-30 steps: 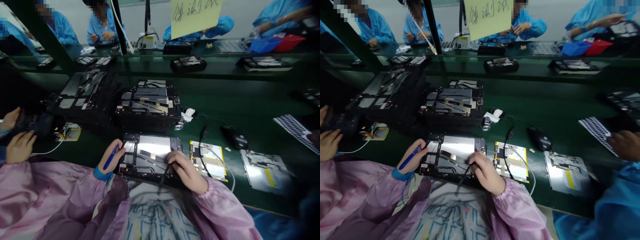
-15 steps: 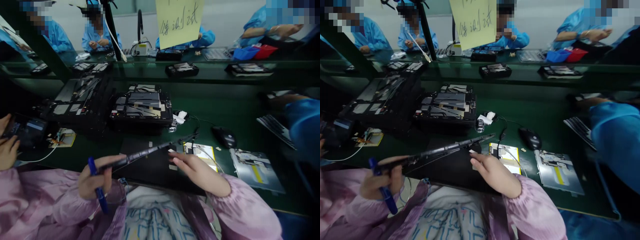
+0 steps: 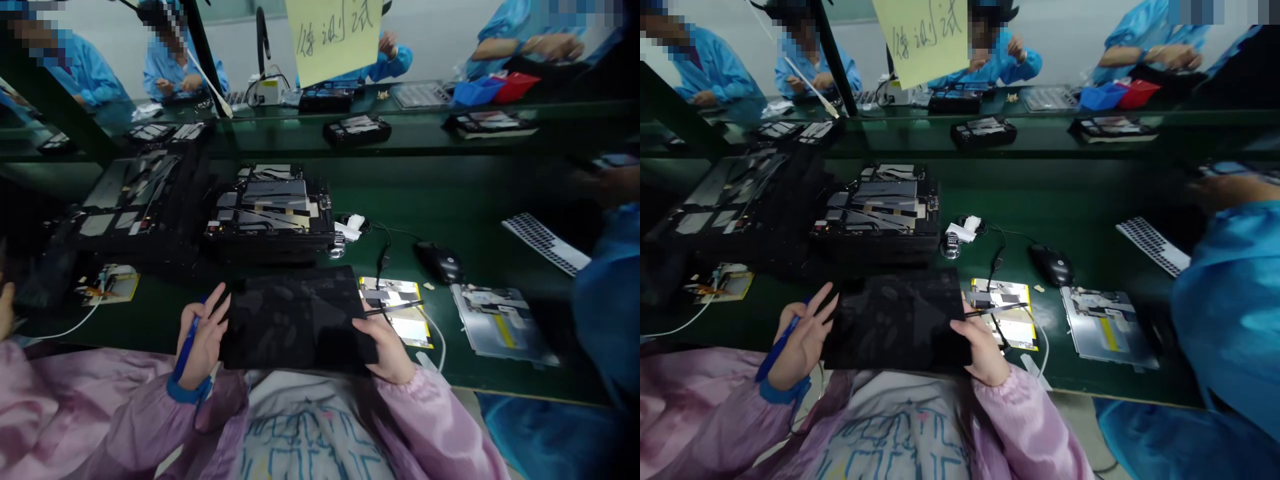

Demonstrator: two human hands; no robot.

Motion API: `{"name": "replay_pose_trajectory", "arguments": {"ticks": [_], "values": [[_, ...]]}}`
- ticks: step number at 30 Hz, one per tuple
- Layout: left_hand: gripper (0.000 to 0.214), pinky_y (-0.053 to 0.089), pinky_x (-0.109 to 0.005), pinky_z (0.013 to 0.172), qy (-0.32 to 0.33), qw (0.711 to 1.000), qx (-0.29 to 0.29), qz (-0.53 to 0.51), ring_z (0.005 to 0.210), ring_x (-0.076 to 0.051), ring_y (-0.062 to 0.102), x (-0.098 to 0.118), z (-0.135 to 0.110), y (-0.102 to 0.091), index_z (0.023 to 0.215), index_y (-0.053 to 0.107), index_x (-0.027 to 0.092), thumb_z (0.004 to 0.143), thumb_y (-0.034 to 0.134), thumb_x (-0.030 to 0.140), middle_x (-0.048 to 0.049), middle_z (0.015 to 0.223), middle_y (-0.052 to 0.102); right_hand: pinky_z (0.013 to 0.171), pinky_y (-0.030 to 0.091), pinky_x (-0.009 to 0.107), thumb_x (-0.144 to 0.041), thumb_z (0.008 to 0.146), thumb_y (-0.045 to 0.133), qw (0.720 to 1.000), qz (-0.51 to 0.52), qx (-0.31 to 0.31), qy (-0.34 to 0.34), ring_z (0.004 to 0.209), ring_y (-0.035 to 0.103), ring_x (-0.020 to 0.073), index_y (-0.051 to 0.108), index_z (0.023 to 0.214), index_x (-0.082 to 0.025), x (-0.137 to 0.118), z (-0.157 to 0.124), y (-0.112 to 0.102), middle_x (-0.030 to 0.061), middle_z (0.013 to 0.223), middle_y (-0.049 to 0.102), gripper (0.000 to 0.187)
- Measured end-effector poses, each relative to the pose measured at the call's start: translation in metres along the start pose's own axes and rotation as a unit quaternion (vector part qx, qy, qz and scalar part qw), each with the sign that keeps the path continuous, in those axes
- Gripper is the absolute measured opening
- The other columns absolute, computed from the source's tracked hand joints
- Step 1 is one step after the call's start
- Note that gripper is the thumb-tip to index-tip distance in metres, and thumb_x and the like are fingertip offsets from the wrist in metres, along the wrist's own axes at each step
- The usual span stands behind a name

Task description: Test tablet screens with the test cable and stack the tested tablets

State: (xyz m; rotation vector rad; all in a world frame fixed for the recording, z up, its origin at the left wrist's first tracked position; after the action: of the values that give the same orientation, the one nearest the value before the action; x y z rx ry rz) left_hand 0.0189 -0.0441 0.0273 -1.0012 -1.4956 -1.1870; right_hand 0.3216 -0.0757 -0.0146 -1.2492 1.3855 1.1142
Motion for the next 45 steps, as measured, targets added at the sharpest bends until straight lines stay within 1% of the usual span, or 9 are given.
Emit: {"name": "replay_pose_trajectory", "arguments": {"ticks": [8, 13, 16, 21, 26, 30, 35, 39, 45], "values": [[0.043, 0.046, -0.040, 0.094, -0.003, 0.991, -0.019, 0.132, 0.118, -0.027, 0.058, -0.014, 0.025, -0.010, 0.079, 0.035, 0.022, 0.069, 0.074, 0.038, -0.0162, 0.125, 0.061, 0.101, 0.041, 0.049, -0.043, 0.086, 0.051, 0.969, -0.182, 0.124, -0.108, 0.111, 0.057, 0.0262, 0.066, 0.100, -0.019, 0.008, 0.007, -0.009, 0.0133, 0.113, 0.064, 0.032], [0.038, 0.034, -0.050, 0.106, 0.082, 0.954, -0.054, 0.285, 0.128, -0.028, 0.049, 0.004, 0.031, -0.001, 0.081, 0.034, 0.022, 0.076, 0.067, 0.042, -0.0192, 0.134, 0.054, 0.088, 0.049, 0.046, -0.046, 0.083, 0.054, 0.975, -0.164, 0.136, -0.058, 0.095, 0.063, 0.0265, 0.065, 0.102, -0.017, 0.005, 0.011, -0.039, 0.0127, 0.101, 0.068, 0.036], [0.026, 0.034, -0.048, 0.107, 0.130, 0.912, -0.128, 0.366, 0.130, -0.026, 0.047, 0.019, 0.019, 0.041, 0.083, 0.037, 0.022, 0.082, 0.059, 0.036, -0.0173, 0.136, 0.053, 0.070, 0.052, 0.040, -0.048, 0.077, 0.059, 0.984, -0.115, 0.136, 0.011, 0.069, 0.064, 0.0220, 0.065, 0.104, -0.017, 0.000, 0.011, -0.054, 0.0082, 0.082, 0.070, 0.041], [0.010, 0.048, -0.032, 0.077, 0.087, 0.781, -0.446, 0.428, 0.079, -0.016, 0.062, -0.005, -0.005, 0.172, 0.088, 0.044, 0.021, 0.084, 0.052, 0.027, -0.0098, 0.102, 0.066, 0.062, 0.051, 0.032, -0.046, 0.075, 0.062, 0.989, -0.051, 0.134, 0.024, 0.064, 0.063, 0.0182, 0.065, 0.096, -0.017, -0.009, 0.014, -0.065, 0.0051, 0.074, 0.069, 0.036], [0.016, 0.040, -0.025, 0.059, 0.042, 0.779, -0.480, 0.401, 0.057, -0.012, 0.049, -0.056, 0.015, 0.252, 0.073, 0.040, 0.021, 0.081, 0.053, 0.024, 0.0043, 0.060, 0.051, 0.067, 0.052, 0.035, -0.043, 0.080, 0.058, 0.985, -0.114, 0.128, -0.031, 0.070, 0.064, 0.0192, 0.063, 0.105, -0.016, -0.005, 0.019, -0.070, 0.0074, 0.083, 0.069, 0.037], [0.020, 0.035, -0.023, 0.056, 0.039, 0.787, -0.473, 0.394, 0.055, -0.010, 0.046, -0.068, 0.032, 0.257, 0.065, 0.038, 0.020, 0.079, 0.052, 0.018, 0.0056, 0.057, 0.047, 0.089, 0.048, 0.046, -0.036, 0.082, 0.059, 0.933, -0.288, 0.140, -0.164, 0.101, 0.062, 0.0265, 0.058, 0.117, -0.017, 0.003, 0.014, -0.076, 0.0127, 0.106, 0.066, 0.040], [0.014, 0.033, -0.028, 0.067, 0.129, 0.700, -0.477, 0.515, 0.057, -0.011, 0.046, -0.067, 0.039, 0.250, 0.066, 0.045, 0.018, 0.077, 0.052, 0.014, 0.0047, 0.059, 0.052, 0.104, 0.027, 0.063, -0.037, 0.083, 0.059, 0.854, -0.475, 0.069, -0.199, 0.131, 0.040, 0.0355, 0.063, 0.113, -0.023, 0.020, 0.007, -0.073, 0.0130, 0.131, 0.055, 0.033], [0.008, 0.031, -0.033, 0.077, 0.154, 0.657, -0.479, 0.561, 0.065, -0.014, 0.051, -0.074, 0.040, 0.250, 0.070, 0.049, 0.018, 0.074, 0.054, 0.014, 0.0031, 0.064, 0.058, 0.104, 0.026, 0.063, -0.040, 0.085, 0.056, 0.843, -0.497, 0.076, -0.192, 0.131, 0.039, 0.0353, 0.062, 0.116, -0.024, 0.024, 0.006, -0.072, 0.0136, 0.132, 0.052, 0.035], [0.011, 0.031, -0.034, 0.080, 0.132, 0.657, -0.502, 0.547, 0.060, -0.013, 0.051, -0.073, 0.038, 0.251, 0.068, 0.046, 0.018, 0.079, 0.048, 0.014, 0.0039, 0.059, 0.057, 0.105, 0.025, 0.061, -0.040, 0.084, 0.058, 0.838, -0.504, 0.074, -0.193, 0.130, 0.039, 0.0345, 0.060, 0.117, -0.022, 0.022, 0.006, -0.072, 0.0139, 0.133, 0.051, 0.037]]}}
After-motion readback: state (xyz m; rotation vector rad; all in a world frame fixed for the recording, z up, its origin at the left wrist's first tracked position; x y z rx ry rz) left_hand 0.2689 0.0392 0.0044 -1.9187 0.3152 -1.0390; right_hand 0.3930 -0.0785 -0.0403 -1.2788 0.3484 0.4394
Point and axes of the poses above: each hand's wrist, its own z-axis towards the middle knuckle, its own y-axis out of the palm, x = y × z, the point moved 3 cm from there along z, towards the middle knuckle
